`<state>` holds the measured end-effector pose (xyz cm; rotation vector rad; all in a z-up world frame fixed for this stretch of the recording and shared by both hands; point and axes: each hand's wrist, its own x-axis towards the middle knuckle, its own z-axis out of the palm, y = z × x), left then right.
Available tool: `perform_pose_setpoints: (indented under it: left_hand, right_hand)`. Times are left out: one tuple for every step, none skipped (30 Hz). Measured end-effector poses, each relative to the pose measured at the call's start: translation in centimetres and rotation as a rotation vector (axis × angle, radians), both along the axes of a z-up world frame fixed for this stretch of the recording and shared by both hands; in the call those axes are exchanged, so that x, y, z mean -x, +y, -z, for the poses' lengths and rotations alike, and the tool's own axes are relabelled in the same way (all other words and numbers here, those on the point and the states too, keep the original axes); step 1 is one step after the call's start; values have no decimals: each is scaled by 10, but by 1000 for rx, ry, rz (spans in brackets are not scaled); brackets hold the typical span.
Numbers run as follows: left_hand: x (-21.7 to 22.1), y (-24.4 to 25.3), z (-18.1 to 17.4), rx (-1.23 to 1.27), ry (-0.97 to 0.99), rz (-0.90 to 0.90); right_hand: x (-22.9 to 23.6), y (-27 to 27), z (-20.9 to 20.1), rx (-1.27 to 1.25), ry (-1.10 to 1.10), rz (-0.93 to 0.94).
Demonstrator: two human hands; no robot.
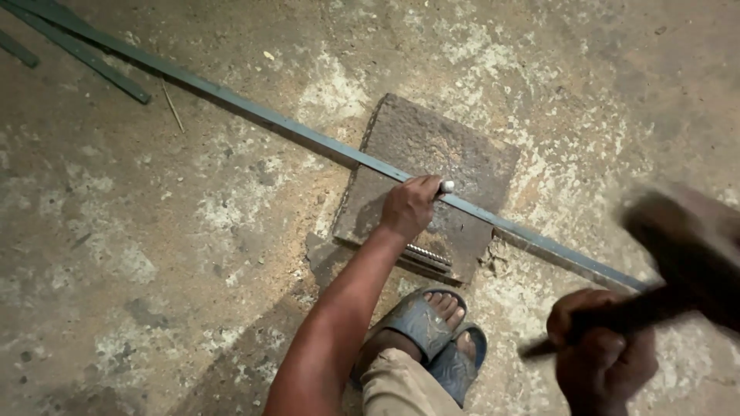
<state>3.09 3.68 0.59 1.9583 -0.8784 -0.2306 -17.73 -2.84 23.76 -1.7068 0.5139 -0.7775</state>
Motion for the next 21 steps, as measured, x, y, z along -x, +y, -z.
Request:
perform_pose_setpoints:
  left_hand:
    - [-1,0,1,0,-1,-3]
    - [1,0,2,14,-10,-8]
    - [2,-1,4,28,-19,-12]
    - [2,0,2,30,-17,-18]
    - [1,1,1,79,-28,-29]
    - [2,1,0,129,-40,-32]
    - [3,0,-1,132,-39,-32]
    - [3,1,-1,93,-5,-27]
    - [2,3,-1,53,28,-23]
    - [1,3,0,55,28,-38]
    - [-1,2,1,78,68,-75]
    - [1,-1,2,107,112,-92]
    - [2,-4,2,113,115,-89]
    - [5,-4,3,113,105,-97]
    - [8,-3,4,114,95,-105]
    - [14,-10,9,117,87,-106]
    - [20,-17,13,19,96,-49]
    - [30,-22,18,-82,114,1]
    - [48,-30,20,-82,115,-7]
    - [64,-39,22,-26,81,35]
    - [79,-50,24,30,46,76]
  right_hand:
    - [14,-18,41,0,-1,-3]
    - [30,-35,81,-68,56,-64]
    - [47,-51,121,-134,113,-126]
    - [23,-43,110,-132,115,-132]
    - [-1,-35,99,140,713,-134]
    - [-24,-25,89,428,1305,-112]
    - [-21,-22,84,429,1306,-110]
    - [-20,-15,79,280,1238,-22]
    - [-18,-8,74,132,1165,65]
    - [-2,-8,81,142,1164,52]
    - [15,-8,89,113,1131,65]
    - [35,-7,94,79,1102,98]
    - [47,-10,102,83,1105,104]
    - [62,-10,111,78,1174,101]
    - [77,-9,118,72,1243,98]
    - [82,-6,125,75,1235,99]
    - [88,-2,132,37,1285,112]
    - [96,0,137,2,1344,117]
    - [111,2,156,7,1344,110]
    - [124,-1,175,52,1330,130]
    - [137,-5,196,96,1314,148]
